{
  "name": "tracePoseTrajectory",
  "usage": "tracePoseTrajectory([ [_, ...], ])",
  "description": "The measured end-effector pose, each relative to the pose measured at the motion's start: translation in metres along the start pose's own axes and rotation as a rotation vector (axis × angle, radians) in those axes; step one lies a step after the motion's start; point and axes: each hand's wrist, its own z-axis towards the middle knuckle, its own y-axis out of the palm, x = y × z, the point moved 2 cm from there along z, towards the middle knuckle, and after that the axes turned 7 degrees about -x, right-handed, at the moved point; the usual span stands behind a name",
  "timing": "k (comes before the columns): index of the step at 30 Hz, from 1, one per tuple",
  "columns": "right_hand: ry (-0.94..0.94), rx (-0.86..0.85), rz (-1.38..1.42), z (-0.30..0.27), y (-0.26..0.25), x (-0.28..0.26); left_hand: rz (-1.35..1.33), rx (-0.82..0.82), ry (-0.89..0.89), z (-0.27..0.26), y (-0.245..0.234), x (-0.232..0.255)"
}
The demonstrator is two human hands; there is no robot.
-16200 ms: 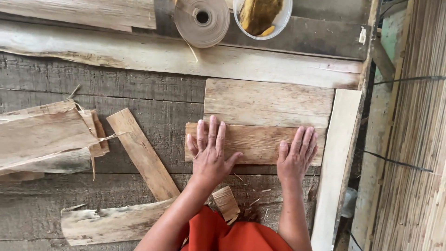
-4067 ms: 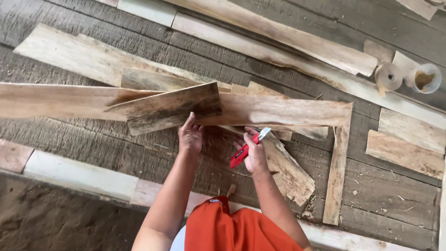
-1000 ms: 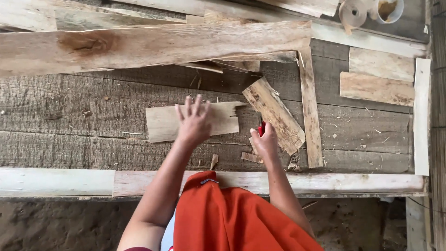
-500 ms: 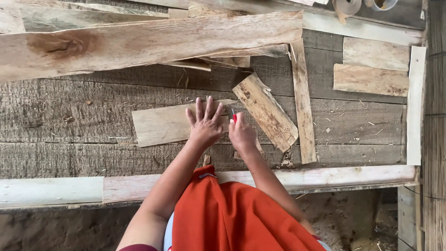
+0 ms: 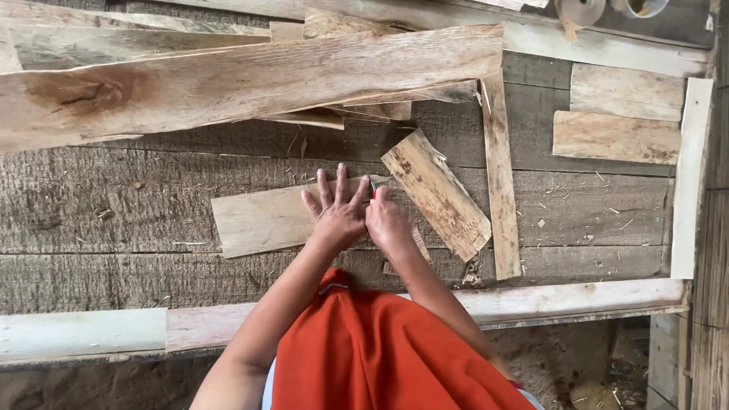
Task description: Cutting thin strips of wood veneer using a utility knife on a wooden floor
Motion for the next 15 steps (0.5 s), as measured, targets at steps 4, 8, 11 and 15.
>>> tracePoseTrajectory([
  [4,-0.013,-0.062,0.014,-0.003,0.005,0.002,0.014,-0.03,-0.015,0.002,0.003,-0.001],
  [8,0.007,-0.143,0.095,-0.012,-0.001,0.0,0.064,-0.04,-0.025,0.014,0.01,-0.004],
  [11,-0.004,-0.146,0.108,-0.023,-0.006,-0.003,0.033,-0.031,0.003,0.008,0.007,-0.004],
  [15,0.023,-0.139,0.228,-0.021,-0.009,0.009,-0.01,-0.018,0.011,0.002,0.002,-0.005],
])
